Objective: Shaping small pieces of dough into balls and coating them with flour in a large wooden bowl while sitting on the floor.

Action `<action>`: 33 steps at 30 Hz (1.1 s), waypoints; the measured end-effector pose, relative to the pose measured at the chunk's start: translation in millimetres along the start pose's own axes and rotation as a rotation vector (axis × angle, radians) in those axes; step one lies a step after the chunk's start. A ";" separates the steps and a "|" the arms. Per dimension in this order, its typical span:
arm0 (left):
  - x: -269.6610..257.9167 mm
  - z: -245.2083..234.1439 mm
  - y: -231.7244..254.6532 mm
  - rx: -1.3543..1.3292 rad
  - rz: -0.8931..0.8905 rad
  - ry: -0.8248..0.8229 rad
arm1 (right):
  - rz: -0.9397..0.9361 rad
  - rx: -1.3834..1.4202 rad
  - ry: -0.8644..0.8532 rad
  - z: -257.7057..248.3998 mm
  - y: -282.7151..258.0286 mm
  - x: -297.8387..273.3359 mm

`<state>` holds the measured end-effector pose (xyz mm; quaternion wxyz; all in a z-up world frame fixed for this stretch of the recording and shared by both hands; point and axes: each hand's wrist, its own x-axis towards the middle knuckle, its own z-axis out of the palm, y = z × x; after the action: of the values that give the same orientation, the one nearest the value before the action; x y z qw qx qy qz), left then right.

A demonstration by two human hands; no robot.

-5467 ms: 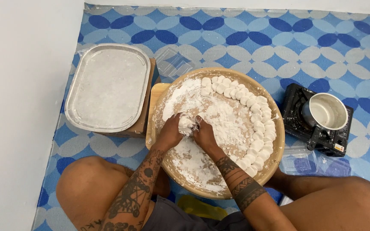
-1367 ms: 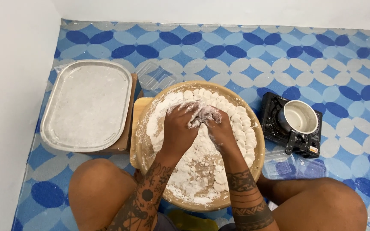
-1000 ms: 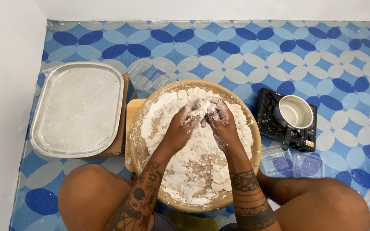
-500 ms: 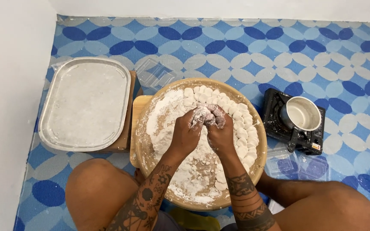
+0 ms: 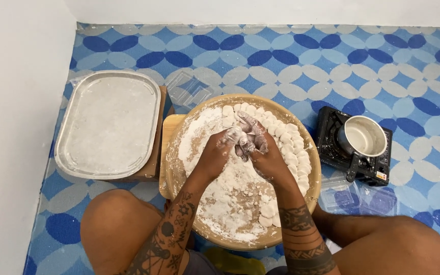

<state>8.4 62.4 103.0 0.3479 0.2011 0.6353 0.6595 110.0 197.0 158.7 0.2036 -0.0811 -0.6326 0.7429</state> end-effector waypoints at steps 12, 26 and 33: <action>-15.2 37.7 33.7 0.036 0.107 0.308 | -0.193 -0.255 0.197 12.1 41.0 -11.2; -8.7 21.0 21.5 -0.056 0.074 0.132 | -0.121 0.078 0.113 15.6 37.7 -3.5; -11.2 23.2 16.2 -0.208 0.018 0.183 | -0.126 -0.085 0.160 21.0 42.4 -11.2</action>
<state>29.1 71.4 123.4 0.3013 0.1085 0.5907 0.7406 103.7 168.5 119.9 0.2961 -0.1090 -0.6492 0.6921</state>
